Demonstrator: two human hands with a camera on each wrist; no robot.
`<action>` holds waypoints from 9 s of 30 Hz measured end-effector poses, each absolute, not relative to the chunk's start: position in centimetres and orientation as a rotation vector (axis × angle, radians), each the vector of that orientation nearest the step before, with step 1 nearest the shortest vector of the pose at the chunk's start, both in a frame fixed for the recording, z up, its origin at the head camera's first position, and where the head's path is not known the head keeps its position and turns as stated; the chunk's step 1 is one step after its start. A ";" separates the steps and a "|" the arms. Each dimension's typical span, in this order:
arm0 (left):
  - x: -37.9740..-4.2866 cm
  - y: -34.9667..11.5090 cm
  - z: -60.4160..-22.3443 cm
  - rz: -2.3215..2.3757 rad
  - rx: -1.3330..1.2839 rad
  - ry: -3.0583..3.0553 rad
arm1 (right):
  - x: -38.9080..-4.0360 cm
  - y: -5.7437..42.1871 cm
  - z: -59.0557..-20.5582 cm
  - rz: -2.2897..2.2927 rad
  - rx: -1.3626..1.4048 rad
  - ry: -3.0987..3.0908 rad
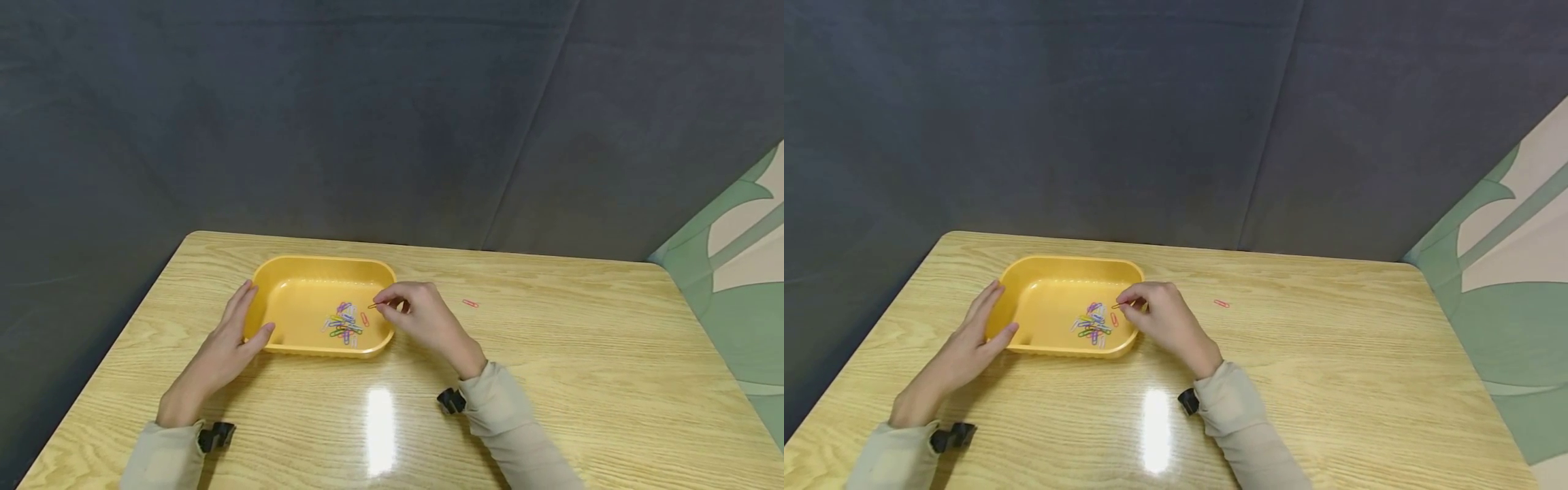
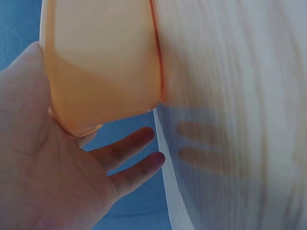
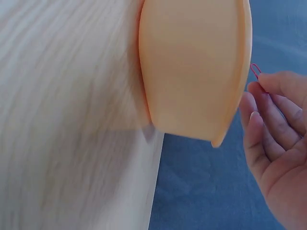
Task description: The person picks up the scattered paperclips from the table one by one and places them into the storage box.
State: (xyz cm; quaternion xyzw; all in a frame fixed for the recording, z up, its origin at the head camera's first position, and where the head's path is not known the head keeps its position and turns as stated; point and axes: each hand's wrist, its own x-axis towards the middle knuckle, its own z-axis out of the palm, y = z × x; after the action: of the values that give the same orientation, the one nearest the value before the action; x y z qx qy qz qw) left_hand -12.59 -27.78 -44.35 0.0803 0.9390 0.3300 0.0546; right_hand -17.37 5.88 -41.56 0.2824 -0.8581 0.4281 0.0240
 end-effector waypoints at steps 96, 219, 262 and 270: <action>-12.5 -27.8 -44.1 1.030 0.254 2.853 | -17.8 2.3 -43.7 1.262 0.974 -2.641; -12.7 -27.9 -44.3 1.017 0.264 2.849 | -19.8 18.5 -44.2 0.872 0.663 -3.129; -12.5 -27.9 -44.3 1.017 0.255 2.842 | -18.9 17.3 -44.0 1.080 0.658 -2.943; -12.6 -27.9 -44.4 1.007 0.253 2.851 | -18.7 16.9 -43.8 1.133 0.652 -2.943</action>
State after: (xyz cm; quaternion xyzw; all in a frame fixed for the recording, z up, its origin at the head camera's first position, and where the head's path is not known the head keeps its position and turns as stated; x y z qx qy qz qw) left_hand -12.61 -27.91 -44.44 0.0834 0.9382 0.3316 0.0538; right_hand -18.68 16.93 -43.77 0.2023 -0.9132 0.3515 -0.0391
